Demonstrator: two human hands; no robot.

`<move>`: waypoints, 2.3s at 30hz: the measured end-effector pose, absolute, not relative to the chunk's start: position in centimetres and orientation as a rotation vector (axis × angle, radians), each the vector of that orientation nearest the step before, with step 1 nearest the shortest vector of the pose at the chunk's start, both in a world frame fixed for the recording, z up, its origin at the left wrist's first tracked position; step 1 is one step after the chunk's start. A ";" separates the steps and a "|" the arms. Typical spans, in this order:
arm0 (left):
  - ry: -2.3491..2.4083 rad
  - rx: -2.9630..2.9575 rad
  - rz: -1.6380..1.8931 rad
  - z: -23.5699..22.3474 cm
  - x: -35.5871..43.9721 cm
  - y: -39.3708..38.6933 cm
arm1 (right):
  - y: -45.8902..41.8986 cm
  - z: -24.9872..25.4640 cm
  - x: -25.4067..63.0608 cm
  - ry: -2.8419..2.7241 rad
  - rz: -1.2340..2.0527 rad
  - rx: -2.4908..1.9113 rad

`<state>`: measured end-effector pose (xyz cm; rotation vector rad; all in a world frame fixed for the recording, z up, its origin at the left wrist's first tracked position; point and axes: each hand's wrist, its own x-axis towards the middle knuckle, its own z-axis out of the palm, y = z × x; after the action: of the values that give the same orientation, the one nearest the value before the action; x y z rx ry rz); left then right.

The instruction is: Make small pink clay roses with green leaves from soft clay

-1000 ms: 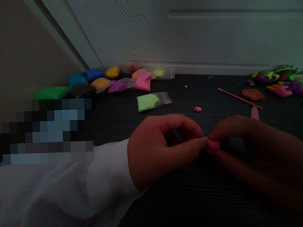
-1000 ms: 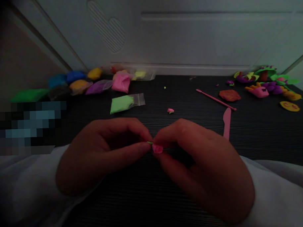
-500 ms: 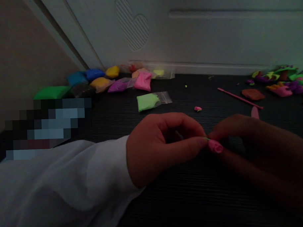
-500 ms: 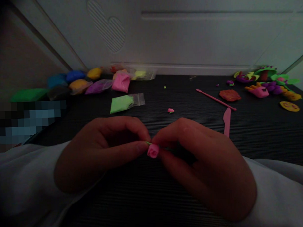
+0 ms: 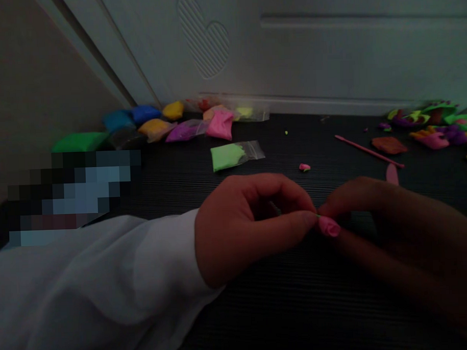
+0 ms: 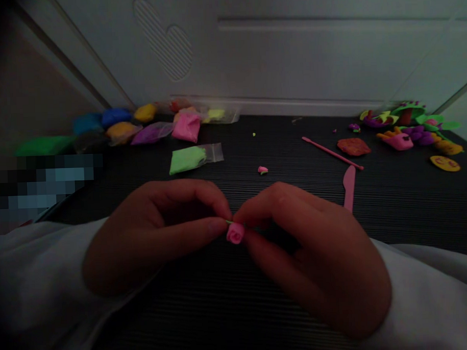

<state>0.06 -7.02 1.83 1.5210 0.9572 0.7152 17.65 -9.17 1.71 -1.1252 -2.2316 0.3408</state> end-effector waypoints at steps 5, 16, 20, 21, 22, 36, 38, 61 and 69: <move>0.965 1.530 0.707 1.7 0.1 -7.0 | -9.4 1.7 17.8 -2.226 0.352 -1.128; 0.949 1.412 0.724 1.7 0.1 -7.1 | -9.4 1.7 17.7 -2.204 0.368 -1.198; 0.964 1.413 0.721 1.7 0.2 -7.2 | -9.6 1.8 17.8 -2.206 0.382 -1.189; 0.970 1.413 0.719 1.7 0.2 -7.2 | -9.6 1.8 17.9 -2.207 0.388 -1.190; 0.976 1.411 0.714 1.8 0.2 -7.2 | -9.6 1.8 17.9 -2.206 0.392 -1.189; 0.961 1.472 0.688 1.9 0.2 -7.1 | -9.4 1.7 17.6 -2.124 0.558 -1.227; 0.972 1.512 0.710 1.9 0.1 -7.1 | -9.3 1.6 17.6 -2.104 0.575 -1.220; 1.043 1.891 0.859 2.0 -0.1 -7.5 | -9.2 1.7 17.6 -2.087 0.653 -1.217; 1.051 1.896 0.866 2.0 -0.1 -7.5 | -9.2 1.7 17.7 -2.080 0.675 -1.215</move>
<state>-0.10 -7.50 1.97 1.8962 1.0512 0.8657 17.73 -9.20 1.75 -1.2152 -2.0802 0.6754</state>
